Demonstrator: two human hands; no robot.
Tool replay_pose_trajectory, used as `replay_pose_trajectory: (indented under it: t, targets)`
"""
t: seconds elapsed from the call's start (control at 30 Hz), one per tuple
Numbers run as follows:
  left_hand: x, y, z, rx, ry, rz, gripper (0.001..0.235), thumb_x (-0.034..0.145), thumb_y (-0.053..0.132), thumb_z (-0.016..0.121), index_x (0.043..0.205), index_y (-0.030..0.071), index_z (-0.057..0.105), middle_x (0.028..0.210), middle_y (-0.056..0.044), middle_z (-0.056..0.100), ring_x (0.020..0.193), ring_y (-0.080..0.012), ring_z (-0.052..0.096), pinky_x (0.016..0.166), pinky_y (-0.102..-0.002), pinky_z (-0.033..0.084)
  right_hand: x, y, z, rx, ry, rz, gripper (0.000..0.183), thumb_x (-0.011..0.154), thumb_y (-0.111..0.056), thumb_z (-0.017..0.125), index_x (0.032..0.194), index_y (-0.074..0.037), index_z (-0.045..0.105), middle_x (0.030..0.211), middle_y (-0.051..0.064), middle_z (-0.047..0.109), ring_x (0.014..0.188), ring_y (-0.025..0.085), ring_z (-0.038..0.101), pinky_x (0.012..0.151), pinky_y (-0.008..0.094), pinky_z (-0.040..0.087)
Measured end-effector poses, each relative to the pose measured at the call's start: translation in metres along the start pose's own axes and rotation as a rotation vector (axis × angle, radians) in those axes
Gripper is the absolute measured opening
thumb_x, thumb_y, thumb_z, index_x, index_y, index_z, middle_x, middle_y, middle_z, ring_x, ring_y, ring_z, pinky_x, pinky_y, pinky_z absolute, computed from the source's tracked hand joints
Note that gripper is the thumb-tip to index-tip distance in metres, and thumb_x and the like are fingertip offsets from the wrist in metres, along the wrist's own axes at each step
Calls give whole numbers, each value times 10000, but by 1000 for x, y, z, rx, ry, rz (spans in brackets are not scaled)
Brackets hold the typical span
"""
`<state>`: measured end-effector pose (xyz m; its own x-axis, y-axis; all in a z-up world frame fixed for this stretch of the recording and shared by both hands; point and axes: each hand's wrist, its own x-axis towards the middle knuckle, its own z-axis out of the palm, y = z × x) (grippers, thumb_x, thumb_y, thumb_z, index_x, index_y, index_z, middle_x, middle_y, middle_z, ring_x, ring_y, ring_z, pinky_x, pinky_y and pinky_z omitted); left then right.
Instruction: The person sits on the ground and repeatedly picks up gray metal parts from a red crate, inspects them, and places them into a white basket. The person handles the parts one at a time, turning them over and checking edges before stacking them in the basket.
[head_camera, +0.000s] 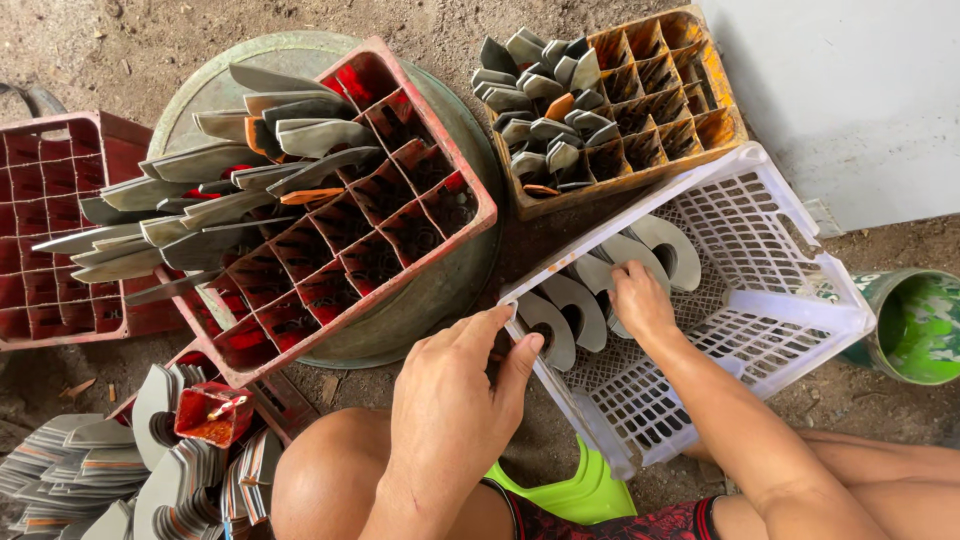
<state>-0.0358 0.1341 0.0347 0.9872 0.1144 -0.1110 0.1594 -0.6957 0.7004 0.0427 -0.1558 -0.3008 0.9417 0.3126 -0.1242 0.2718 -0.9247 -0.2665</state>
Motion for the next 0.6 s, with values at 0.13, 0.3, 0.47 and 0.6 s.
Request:
replay_pose_trajectory:
  t: [0.13,0.3,0.47,0.6]
  targets:
    - [0,0,0,6,-51,-21,389,891,344,729,1125,33,725,910,-136,764,854,-369,700,797,-459,525,1,-3,-1,15,-19,29,348,844,-100,758,1168,-1,677,1236,135,596,1161,346,603,911,460,555]
    - [-1,1,5,11,-90,-10,430,897,353,730,1142,0,713,960,-151,766,881,-356,713,823,-450,533,4,-3,-2,16,-46,34,394,869,-110,746,1231,17,662,1243,143,591,1171,342,605,902,454,567]
    - [-3,0,7,14,-88,14,432,899,349,734,1143,-6,714,974,-157,767,893,-361,715,847,-452,529,6,-3,-2,11,-71,45,389,870,-107,739,1230,14,654,1254,144,586,1181,347,598,910,455,562]
    - [-4,0,8,18,-76,34,429,898,346,737,1129,-15,714,982,-168,765,882,-368,712,845,-457,526,8,-3,-3,14,-72,39,379,874,-105,739,1223,10,650,1255,143,585,1188,346,594,925,457,557]
